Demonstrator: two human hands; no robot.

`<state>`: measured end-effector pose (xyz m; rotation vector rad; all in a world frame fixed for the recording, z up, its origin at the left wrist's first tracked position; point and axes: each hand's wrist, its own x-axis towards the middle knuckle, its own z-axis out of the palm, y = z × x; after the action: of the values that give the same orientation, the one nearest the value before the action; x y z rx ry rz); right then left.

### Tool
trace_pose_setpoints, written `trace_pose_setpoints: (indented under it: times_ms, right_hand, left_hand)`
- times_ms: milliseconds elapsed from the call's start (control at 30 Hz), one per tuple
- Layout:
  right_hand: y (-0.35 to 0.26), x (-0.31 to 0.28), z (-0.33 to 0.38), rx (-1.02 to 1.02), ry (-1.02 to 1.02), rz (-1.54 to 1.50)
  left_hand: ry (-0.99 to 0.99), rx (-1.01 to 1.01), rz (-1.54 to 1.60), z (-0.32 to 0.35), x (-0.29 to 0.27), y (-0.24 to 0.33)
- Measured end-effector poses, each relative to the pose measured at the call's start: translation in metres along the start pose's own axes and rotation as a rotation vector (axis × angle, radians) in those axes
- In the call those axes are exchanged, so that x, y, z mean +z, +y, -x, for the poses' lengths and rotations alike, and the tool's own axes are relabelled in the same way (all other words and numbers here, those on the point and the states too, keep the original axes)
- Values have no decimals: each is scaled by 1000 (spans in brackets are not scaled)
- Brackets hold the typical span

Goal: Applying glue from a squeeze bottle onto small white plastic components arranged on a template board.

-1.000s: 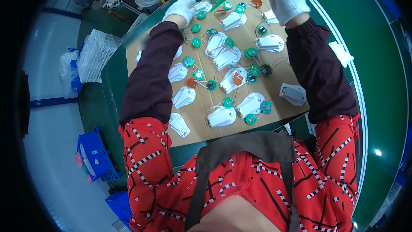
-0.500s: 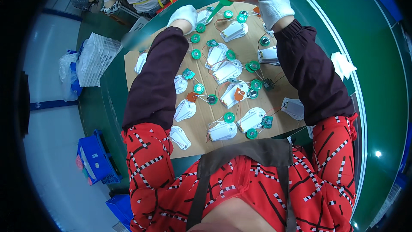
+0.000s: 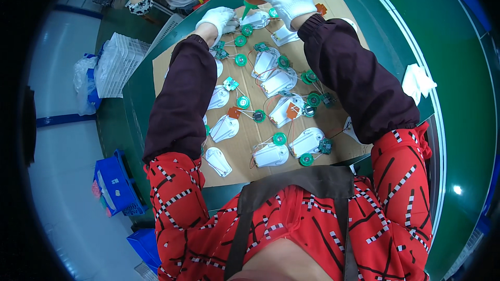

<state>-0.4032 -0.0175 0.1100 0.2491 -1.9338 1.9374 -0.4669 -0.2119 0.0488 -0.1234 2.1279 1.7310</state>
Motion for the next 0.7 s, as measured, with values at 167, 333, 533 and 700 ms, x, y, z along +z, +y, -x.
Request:
trace_pose_setpoints:
  times_ms: [167, 333, 533, 700]
  right_hand:
    - [3, 14, 0, -23, -5, 59]
    - [-1, 22, 6, -8, -18, 54]
    - [-1, 27, 11, -54, -8, 201]
    - [14, 25, 13, -92, -17, 27]
  left_hand:
    - [11, -18, 67, 5, -3, -2]
    - [-13, 9, 35, 2, -5, -6]
    - [13, 13, 20, 2, -5, -8]
    - [39, -48, 58, 4, -1, -4]
